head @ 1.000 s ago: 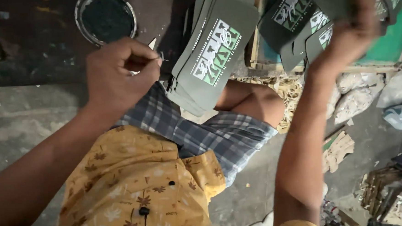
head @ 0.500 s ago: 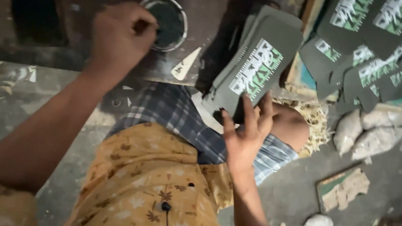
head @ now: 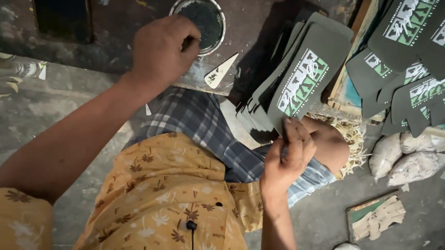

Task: The person applies a liquid substance, likely adhesive or primer, to the back of printed textile patches using a small paper strip as an applicator.

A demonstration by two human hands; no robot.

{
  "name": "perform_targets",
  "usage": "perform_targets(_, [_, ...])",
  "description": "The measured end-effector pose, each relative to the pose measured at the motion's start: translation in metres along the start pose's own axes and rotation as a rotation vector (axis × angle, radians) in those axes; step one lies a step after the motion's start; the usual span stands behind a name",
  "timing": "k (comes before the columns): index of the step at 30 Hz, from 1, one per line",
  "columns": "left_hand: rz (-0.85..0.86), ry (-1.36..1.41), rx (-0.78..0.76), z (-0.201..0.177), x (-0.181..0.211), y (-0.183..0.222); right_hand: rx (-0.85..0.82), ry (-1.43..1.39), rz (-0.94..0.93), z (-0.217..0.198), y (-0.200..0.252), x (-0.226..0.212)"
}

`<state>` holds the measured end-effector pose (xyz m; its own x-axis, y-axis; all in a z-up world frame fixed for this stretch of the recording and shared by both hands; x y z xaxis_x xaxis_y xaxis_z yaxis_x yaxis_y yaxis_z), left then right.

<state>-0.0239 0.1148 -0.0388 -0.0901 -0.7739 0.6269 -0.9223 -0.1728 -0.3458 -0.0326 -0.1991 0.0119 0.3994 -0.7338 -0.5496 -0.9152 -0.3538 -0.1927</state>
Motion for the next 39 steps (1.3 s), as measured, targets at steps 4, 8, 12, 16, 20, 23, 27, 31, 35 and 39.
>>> perform_targets(4, [-0.004,-0.031,-0.006,-0.001,0.000,0.000,0.001,-0.170,0.060,0.004,0.002,0.004])
perform_targets(8, [-0.020,-0.006,-0.008,0.000,0.000,0.000,-0.005,-0.203,0.028,0.008,0.006,0.014])
perform_targets(12, [-0.013,-0.045,-0.024,0.004,-0.002,0.002,-0.011,-0.199,0.031,0.005,0.005,0.014])
perform_targets(16, [0.016,-0.069,-0.037,0.002,-0.001,0.003,-0.037,-0.198,0.017,0.001,0.000,0.009])
perform_targets(20, [0.064,0.101,-0.038,0.010,-0.004,0.013,-0.074,-0.393,-0.064,-0.001,-0.004,0.003])
perform_targets(23, [-0.152,0.514,-0.154,0.011,0.048,-0.003,-0.103,-0.231,-0.050,-0.002,-0.003,0.002])
perform_targets(27, [-0.051,0.526,-0.187,0.025,0.105,-0.026,-0.113,-0.200,-0.001,0.002,0.003,0.004])
perform_targets(31, [0.057,0.561,-0.138,0.045,0.119,-0.038,-0.127,-0.257,-0.005,0.005,0.005,0.009])
perform_targets(35, [0.068,0.565,-0.139,0.052,0.119,-0.045,-0.154,-0.388,0.064,0.008,0.008,0.012])
perform_targets(39, [0.058,0.530,-0.157,0.056,0.117,-0.046,-0.147,-0.376,0.060,0.010,0.010,0.014])
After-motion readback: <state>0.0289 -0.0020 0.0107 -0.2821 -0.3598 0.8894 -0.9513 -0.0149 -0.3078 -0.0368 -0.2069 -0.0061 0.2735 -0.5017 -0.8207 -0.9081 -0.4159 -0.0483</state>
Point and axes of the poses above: each hand's wrist, its own y-axis away from the middle knuckle, its own z-axis out of the palm, x = y × z, the point moved 2 cm from there along -y, towards the middle knuckle, and after that the axes turned 9 degrees about -x, right-handed, at the moved point
